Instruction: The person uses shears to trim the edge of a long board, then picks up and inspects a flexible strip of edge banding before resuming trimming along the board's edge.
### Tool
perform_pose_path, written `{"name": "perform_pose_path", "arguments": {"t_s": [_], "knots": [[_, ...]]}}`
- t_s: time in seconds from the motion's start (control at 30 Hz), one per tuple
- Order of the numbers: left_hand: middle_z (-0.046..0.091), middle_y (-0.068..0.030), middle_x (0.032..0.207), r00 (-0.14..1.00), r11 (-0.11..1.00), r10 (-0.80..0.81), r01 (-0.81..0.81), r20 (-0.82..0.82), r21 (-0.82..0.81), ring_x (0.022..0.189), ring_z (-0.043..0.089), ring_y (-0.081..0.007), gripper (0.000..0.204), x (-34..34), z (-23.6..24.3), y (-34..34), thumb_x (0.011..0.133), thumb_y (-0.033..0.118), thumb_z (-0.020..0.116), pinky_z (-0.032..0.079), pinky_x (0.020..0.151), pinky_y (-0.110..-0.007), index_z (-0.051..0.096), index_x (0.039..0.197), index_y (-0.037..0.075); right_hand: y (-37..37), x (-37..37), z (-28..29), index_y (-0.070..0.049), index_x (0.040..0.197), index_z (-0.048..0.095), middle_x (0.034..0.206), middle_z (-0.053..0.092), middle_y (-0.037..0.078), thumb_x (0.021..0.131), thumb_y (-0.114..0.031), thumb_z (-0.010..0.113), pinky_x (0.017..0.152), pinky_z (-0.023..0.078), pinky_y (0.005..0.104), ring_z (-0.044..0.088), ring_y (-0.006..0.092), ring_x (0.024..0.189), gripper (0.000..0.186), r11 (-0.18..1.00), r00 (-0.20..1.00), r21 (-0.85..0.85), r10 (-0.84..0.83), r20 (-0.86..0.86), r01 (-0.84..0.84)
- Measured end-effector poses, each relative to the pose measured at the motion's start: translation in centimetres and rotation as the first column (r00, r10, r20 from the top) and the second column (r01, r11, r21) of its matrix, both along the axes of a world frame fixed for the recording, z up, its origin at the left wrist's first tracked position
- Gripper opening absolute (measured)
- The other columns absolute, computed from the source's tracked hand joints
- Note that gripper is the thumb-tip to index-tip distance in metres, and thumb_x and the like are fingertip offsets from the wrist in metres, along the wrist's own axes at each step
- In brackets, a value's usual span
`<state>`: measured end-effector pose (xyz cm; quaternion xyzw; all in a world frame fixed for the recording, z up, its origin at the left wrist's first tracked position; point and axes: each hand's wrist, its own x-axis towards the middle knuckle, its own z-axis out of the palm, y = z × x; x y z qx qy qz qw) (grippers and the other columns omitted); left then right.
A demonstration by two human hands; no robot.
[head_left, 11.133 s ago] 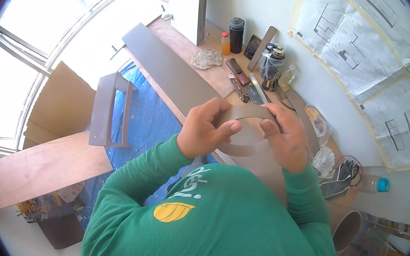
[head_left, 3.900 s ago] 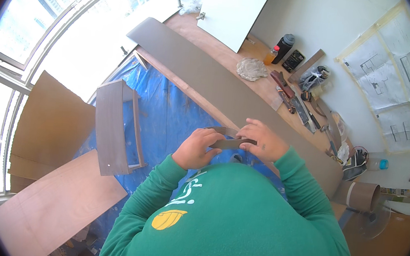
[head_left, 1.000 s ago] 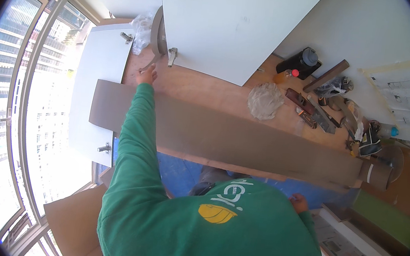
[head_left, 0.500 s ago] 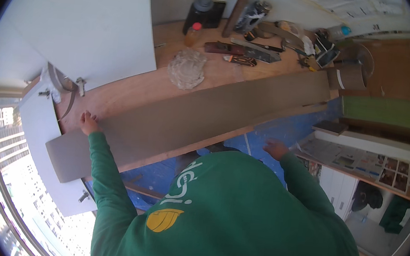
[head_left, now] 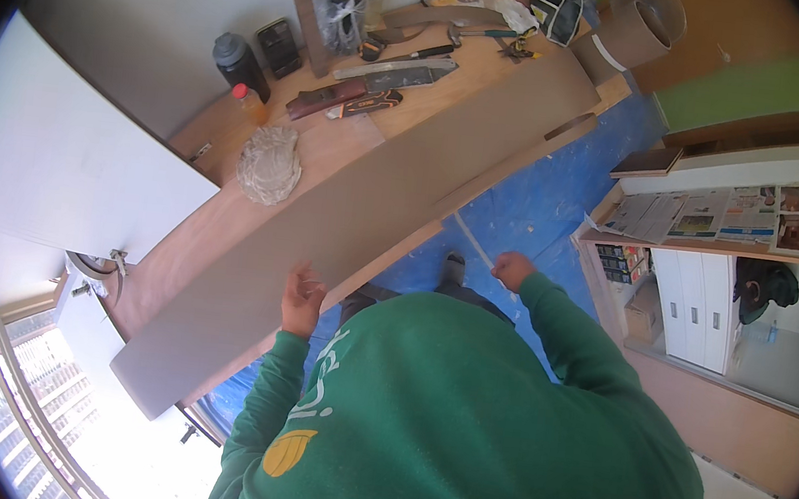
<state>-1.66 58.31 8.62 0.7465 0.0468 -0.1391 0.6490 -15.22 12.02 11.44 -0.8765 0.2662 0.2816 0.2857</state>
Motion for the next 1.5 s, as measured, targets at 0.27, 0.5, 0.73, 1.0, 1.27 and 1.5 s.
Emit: {"name": "perform_pose_path", "arguments": {"t_s": [0.27, 0.5, 0.73, 1.0, 1.27, 1.5], "knots": [[0.067, -0.0077, 0.084, 0.997, 0.999, -0.042, 0.042, -0.065, 0.001, 0.086, 0.071, -0.0201, 0.031, -2.8, -0.6, -9.6, 0.109, 0.025, 0.049, 0.055, 0.08, -0.034, 0.059, 0.092, 0.002, -14.0, -10.9, -5.8, -0.008, 0.096, 0.074, 0.103, 0.073, 0.018, 0.083, -0.019, 0.074, 0.085, 0.053, 0.0473, 0.069, 0.0365, 0.099, 0.017, 0.974, 0.975, -0.046, 0.221, -0.02, -0.222], [0.071, -0.0139, 0.078, 0.962, 0.878, -0.209, 0.264, -0.177, 0.4, 0.081, 0.073, -0.0242, 0.034, -8.8, 0.1, -17.5, 0.103, 0.028, 0.051, 0.056, 0.074, -0.038, 0.063, 0.088, 0.0, -25.6, -17.1, -6.8, 0.0, 0.096, 0.074, 0.088, 0.074, 0.019, 0.087, -0.02, 0.071, 0.072, 0.059, 0.0408, 0.075, 0.0286, 0.082, 0.022, 0.968, 0.957, 0.151, -0.161, -0.243, 0.201], [0.074, -0.0108, 0.088, 0.941, 0.779, -0.199, 0.322, -0.274, 0.539, 0.088, 0.073, -0.031, 0.022, -11.8, -2.4, -17.1, 0.094, 0.027, 0.059, 0.056, 0.081, -0.043, 0.071, 0.091, 0.008, -29.6, -16.1, -6.2, 0.003, 0.095, 0.069, 0.079, 0.072, 0.015, 0.086, -0.014, 0.074, 0.058, 0.059, 0.0364, 0.072, 0.0237, 0.065, 0.02, 0.91, 0.881, 0.11, -0.349, -0.318, 0.4], [0.076, -0.0066, 0.098, 0.556, 0.063, -0.541, 0.775, -0.631, 0.629, 0.1, 0.072, -0.0243, 0.018, -12.4, -7.7, -11.5, 0.083, 0.013, 0.067, 0.057, 0.084, -0.042, 0.074, 0.1, 0.017, -30.7, -12.0, -6.1, -0.001, 0.101, 0.069, 0.079, 0.072, 0.013, 0.081, -0.004, 0.069, 0.056, 0.058, 0.0371, 0.069, 0.0234, 0.06, 0.02, 0.873, 0.919, 0.299, -0.331, -0.215, 0.384], [0.076, -0.009, 0.099, 0.855, 0.876, -0.222, 0.385, -0.469, 0.289, 0.08, 0.071, -0.0175, 0.027, -6.1, -7.2, -15.9, 0.084, 0.002, 0.065, 0.056, 0.066, -0.031, 0.068, 0.111, 0.0, -33.9, 1.4, 0.5, -0.002, 0.085, 0.068, 0.071, 0.069, 0.011, 0.088, -0.023, 0.074, 0.053, 0.052, 0.0378, 0.067, 0.0219, 0.056, 0.022, 0.871, 0.93, 0.344, -0.366, -0.02, 0.35], [0.077, -0.0133, 0.099, 0.883, 0.846, 0.054, 0.208, -0.466, 0.491, 0.087, 0.073, -0.0222, 0.025, -7.4, -4.1, -23.7, 0.089, 0.011, 0.064, 0.058, 0.075, -0.036, 0.074, 0.111, 0.004, -41.0, 21.8, 7.6, -0.005, 0.089, 0.066, 0.071, 0.064, 0.007, 0.091, -0.011, 0.063, 0.056, 0.049, 0.0354, 0.062, 0.016, 0.06, 0.007, 0.935, 0.822, 0.246, 0.077, 0.565, -0.256]]}}
